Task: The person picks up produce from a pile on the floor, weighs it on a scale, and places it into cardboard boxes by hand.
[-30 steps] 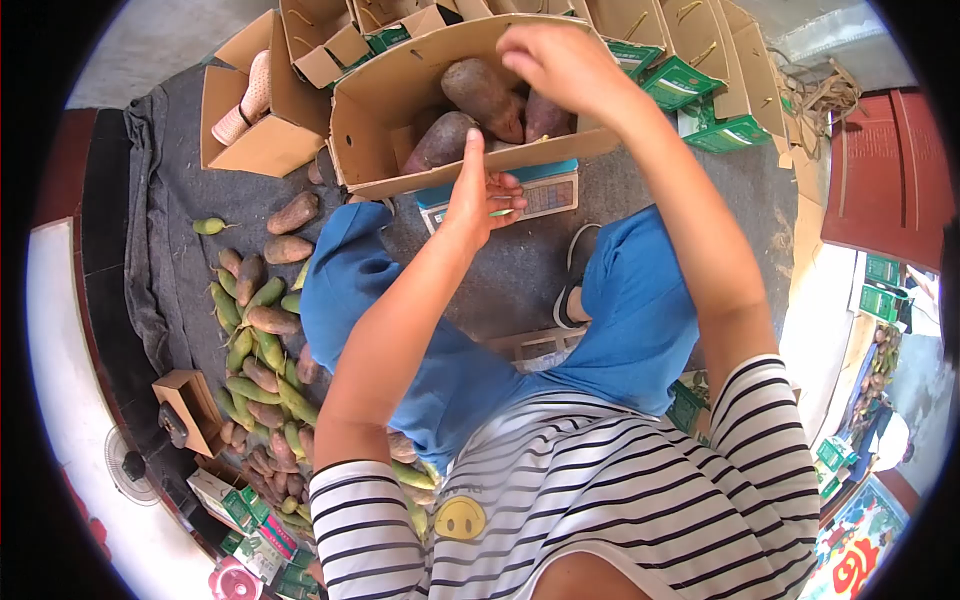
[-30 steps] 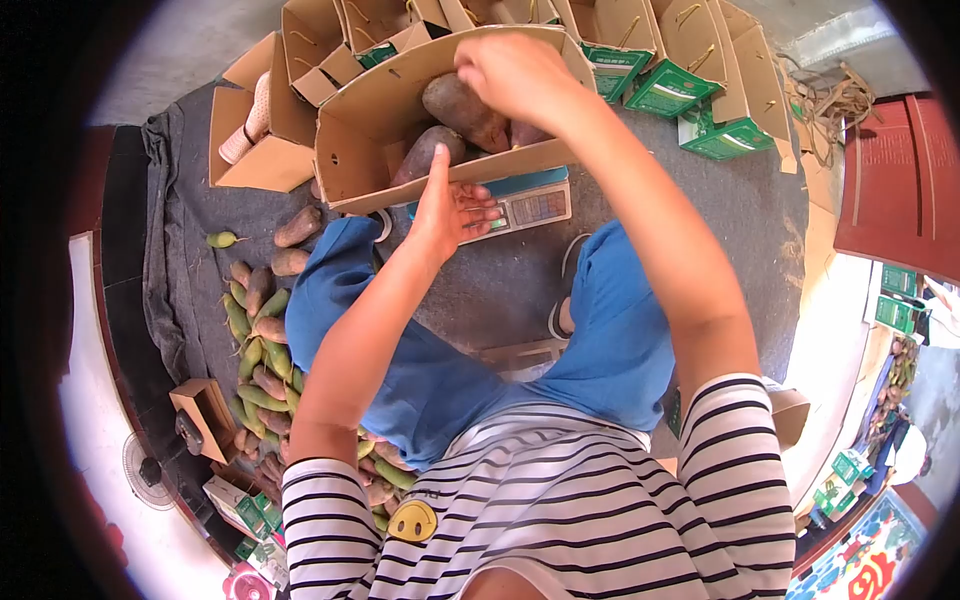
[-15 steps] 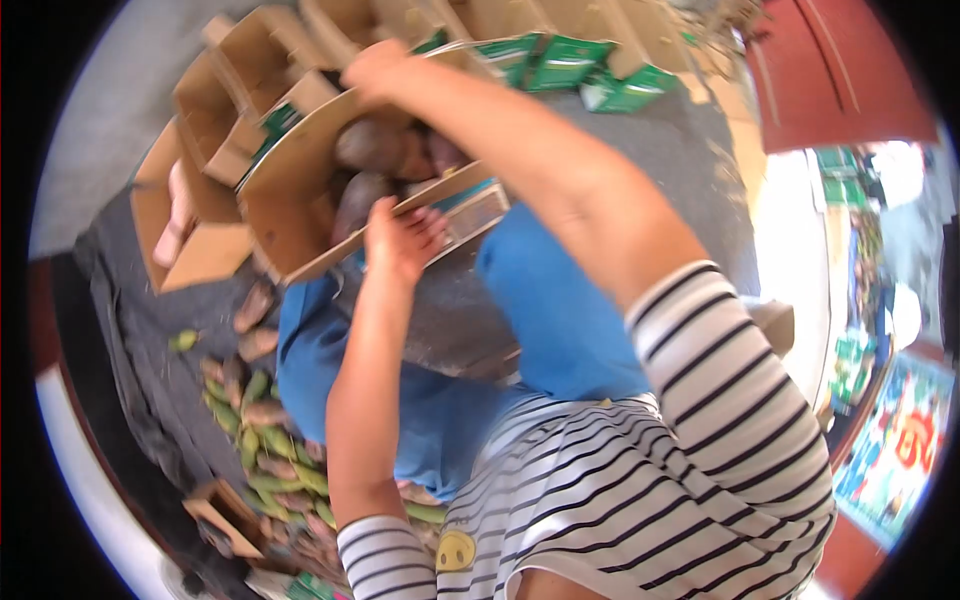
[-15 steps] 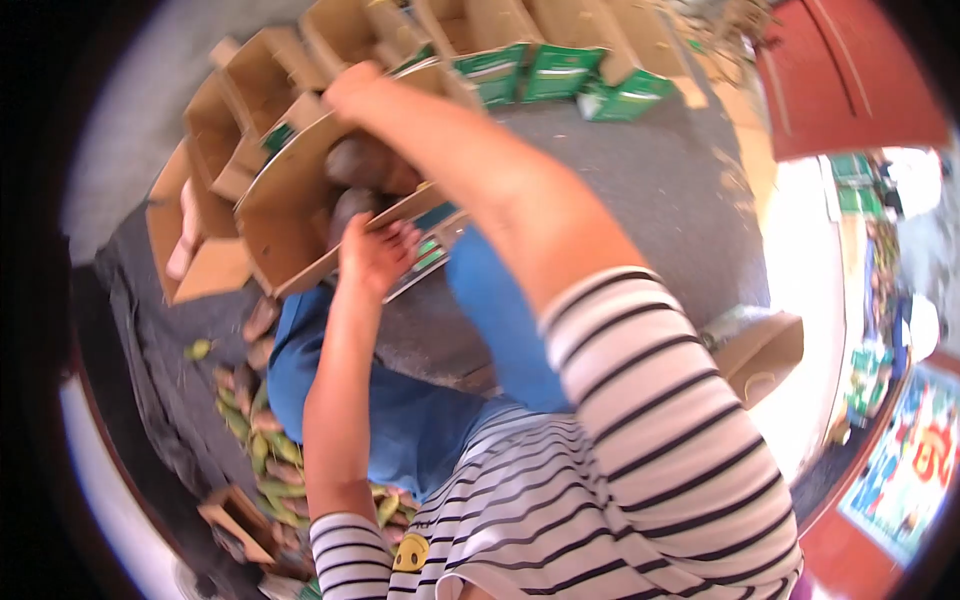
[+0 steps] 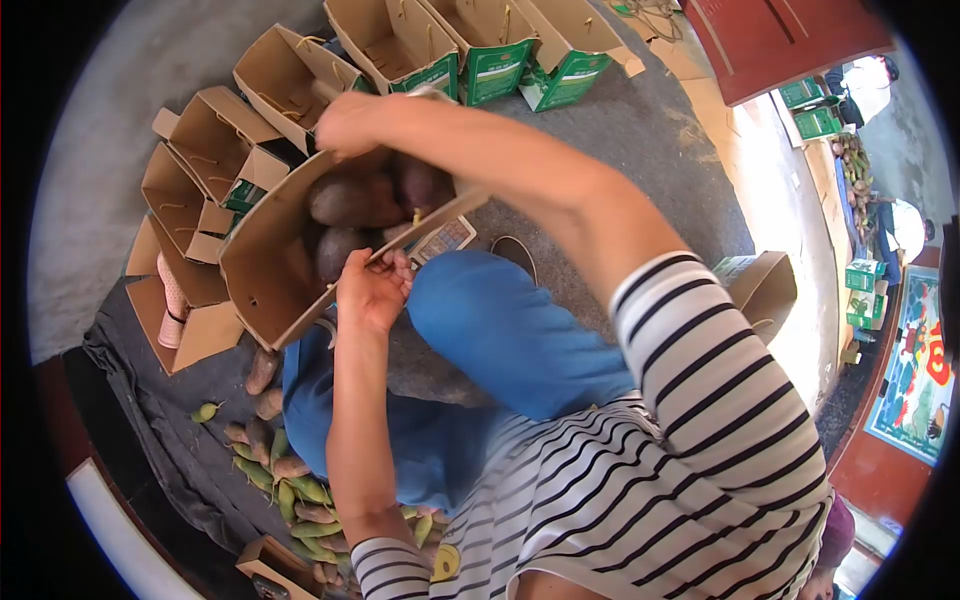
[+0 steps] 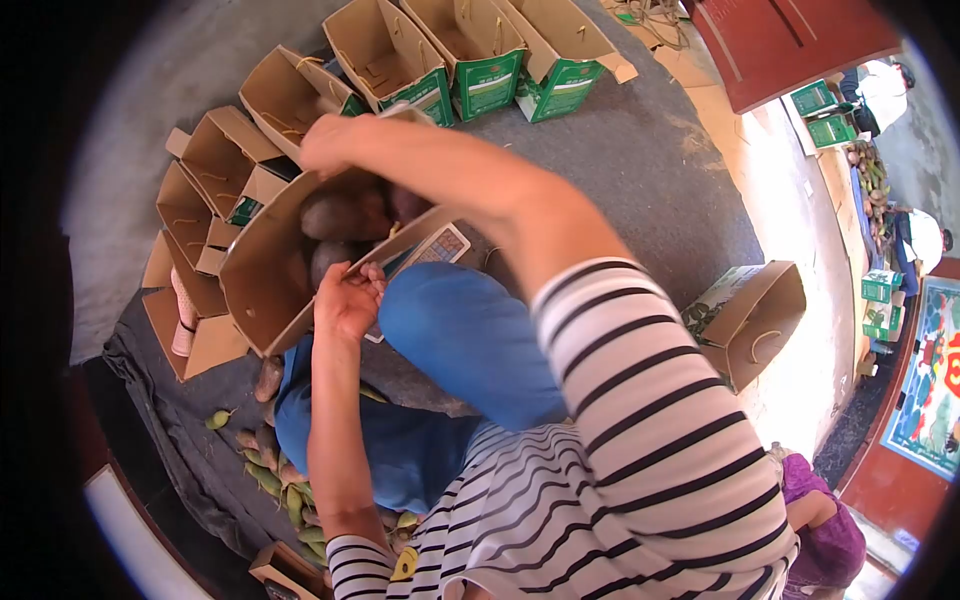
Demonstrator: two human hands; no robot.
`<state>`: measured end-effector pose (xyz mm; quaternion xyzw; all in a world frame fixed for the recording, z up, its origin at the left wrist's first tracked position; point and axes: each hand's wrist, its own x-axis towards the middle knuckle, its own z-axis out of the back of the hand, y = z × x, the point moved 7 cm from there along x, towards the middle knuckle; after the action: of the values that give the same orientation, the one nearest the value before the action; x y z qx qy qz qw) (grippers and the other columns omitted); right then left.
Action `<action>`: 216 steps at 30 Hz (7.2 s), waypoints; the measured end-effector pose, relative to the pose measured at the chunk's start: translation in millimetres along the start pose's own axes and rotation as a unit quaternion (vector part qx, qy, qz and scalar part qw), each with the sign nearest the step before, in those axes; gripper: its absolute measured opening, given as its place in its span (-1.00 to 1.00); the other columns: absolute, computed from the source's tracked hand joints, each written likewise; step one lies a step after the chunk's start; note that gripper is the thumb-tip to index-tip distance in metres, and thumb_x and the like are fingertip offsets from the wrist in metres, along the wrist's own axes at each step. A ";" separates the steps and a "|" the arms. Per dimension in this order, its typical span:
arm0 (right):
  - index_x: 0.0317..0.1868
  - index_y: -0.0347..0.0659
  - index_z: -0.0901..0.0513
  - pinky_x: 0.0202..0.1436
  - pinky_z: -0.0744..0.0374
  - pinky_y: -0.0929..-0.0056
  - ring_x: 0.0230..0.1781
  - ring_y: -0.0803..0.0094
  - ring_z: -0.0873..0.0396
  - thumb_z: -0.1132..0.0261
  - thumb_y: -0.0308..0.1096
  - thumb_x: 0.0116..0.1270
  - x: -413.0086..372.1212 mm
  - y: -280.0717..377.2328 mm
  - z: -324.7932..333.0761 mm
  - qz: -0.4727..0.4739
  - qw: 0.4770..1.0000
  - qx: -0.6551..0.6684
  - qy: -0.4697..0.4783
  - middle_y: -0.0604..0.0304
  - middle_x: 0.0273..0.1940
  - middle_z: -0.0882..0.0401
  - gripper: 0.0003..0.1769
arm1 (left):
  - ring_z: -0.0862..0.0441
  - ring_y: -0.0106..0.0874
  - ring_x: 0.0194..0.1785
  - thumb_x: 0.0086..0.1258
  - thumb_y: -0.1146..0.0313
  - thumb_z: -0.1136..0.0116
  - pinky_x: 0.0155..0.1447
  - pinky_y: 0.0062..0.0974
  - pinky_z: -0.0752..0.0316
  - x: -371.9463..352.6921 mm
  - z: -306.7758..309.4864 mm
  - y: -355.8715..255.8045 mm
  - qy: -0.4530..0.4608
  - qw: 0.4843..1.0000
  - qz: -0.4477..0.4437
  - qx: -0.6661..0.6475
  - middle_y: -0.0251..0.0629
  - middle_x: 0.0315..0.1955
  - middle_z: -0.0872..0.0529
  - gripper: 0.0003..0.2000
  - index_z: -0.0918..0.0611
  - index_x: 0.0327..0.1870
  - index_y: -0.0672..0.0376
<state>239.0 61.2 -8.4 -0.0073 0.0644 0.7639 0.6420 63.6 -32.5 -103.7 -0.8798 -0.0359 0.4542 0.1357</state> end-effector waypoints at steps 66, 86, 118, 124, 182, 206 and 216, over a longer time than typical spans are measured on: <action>-0.36 -0.22 -0.63 -0.16 -0.54 0.15 -0.25 0.00 -0.61 -0.29 -0.11 0.11 -498.2 -24.0 -148.5 -0.554 0.736 0.294 0.255 -0.07 -0.37 -0.63 -0.68 | -0.58 -0.52 -0.32 0.40 0.35 -0.07 -0.22 -0.55 -0.46 -103.4 -92.6 -40.2 -0.031 0.672 -0.381 0.634 -0.22 -0.40 -0.62 -0.80 -0.55 -0.17 0.34; -0.06 -0.40 -0.58 -0.07 -0.52 0.40 -0.15 0.43 -0.54 -0.30 -0.34 0.27 -426.4 26.4 39.8 -0.475 0.793 0.302 -0.234 0.07 -0.18 -0.64 -0.68 | -0.60 -0.05 -0.17 0.17 0.22 -0.27 -0.12 -0.18 -0.50 -93.7 -69.3 -3.5 0.009 0.426 -0.331 0.842 0.00 -0.25 -0.59 -0.66 -0.53 -0.22 0.33; -0.11 -0.23 -0.49 -0.05 -0.47 0.25 -0.09 0.05 -0.51 -0.26 -0.40 0.17 -39.2 103.6 -21.8 -0.027 0.977 0.207 -0.034 0.00 -0.15 -0.53 -0.73 | -0.60 -0.22 -0.03 0.03 0.39 -0.22 -0.11 -0.25 -0.53 -160.6 -94.9 -42.1 -0.136 0.379 -0.534 0.743 -0.08 -0.19 -0.65 -0.71 -0.65 -0.17 0.23; -0.07 -0.25 -0.47 -0.05 -0.47 0.23 -0.09 0.03 -0.51 -0.24 -0.34 0.23 -37.1 114.9 -14.7 -0.010 0.995 0.099 -0.003 0.00 -0.13 -0.52 -0.71 | -0.61 -0.37 -0.24 0.15 0.50 -0.20 -0.15 -0.47 -0.51 -261.2 80.4 -52.0 -0.329 0.469 -0.725 0.382 -0.22 -0.27 -0.63 -0.78 -0.59 -0.15 0.22; -0.31 -0.28 -0.54 -0.21 -0.55 0.16 -0.24 0.05 -0.60 -0.16 -0.47 0.14 -30.8 110.3 -35.5 -0.003 0.997 0.068 -0.031 0.00 -0.35 -0.61 -0.89 | -0.48 -0.32 0.00 0.04 0.07 -0.34 0.06 -0.35 -0.42 -229.4 424.3 130.2 -0.372 0.899 -0.145 0.178 -0.19 -0.04 -0.55 -0.30 -0.42 0.19 0.24; -0.05 -0.30 -0.53 -0.06 -0.48 0.17 -0.12 -0.04 -0.53 -0.21 -0.42 0.20 -30.8 119.0 -42.0 0.102 0.985 0.135 0.007 -0.12 -0.20 -0.58 -0.71 | -0.54 -0.49 0.00 0.27 0.24 -0.24 0.06 -0.55 -0.44 -176.7 170.3 -122.6 -0.209 0.623 -0.555 0.510 -0.23 -0.06 -0.60 -0.57 -0.49 0.07 0.29; 0.06 -0.30 -0.50 -0.01 -0.48 0.22 -0.07 -0.04 -0.53 -0.19 -0.36 0.27 -20.9 123.3 -48.1 0.091 0.984 0.144 0.047 -0.14 -0.12 -0.57 -0.64 | -0.61 -0.14 -0.02 0.05 0.07 -0.36 0.04 -0.35 -0.48 -242.7 524.5 277.6 -0.548 0.725 -0.003 0.418 0.05 -0.06 -0.61 -0.35 -0.47 0.06 0.39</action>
<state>118.1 15.0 -43.1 0.0558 0.2042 0.8009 0.5601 -519.3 -236.3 -276.3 -0.3318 0.0867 0.8260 0.4474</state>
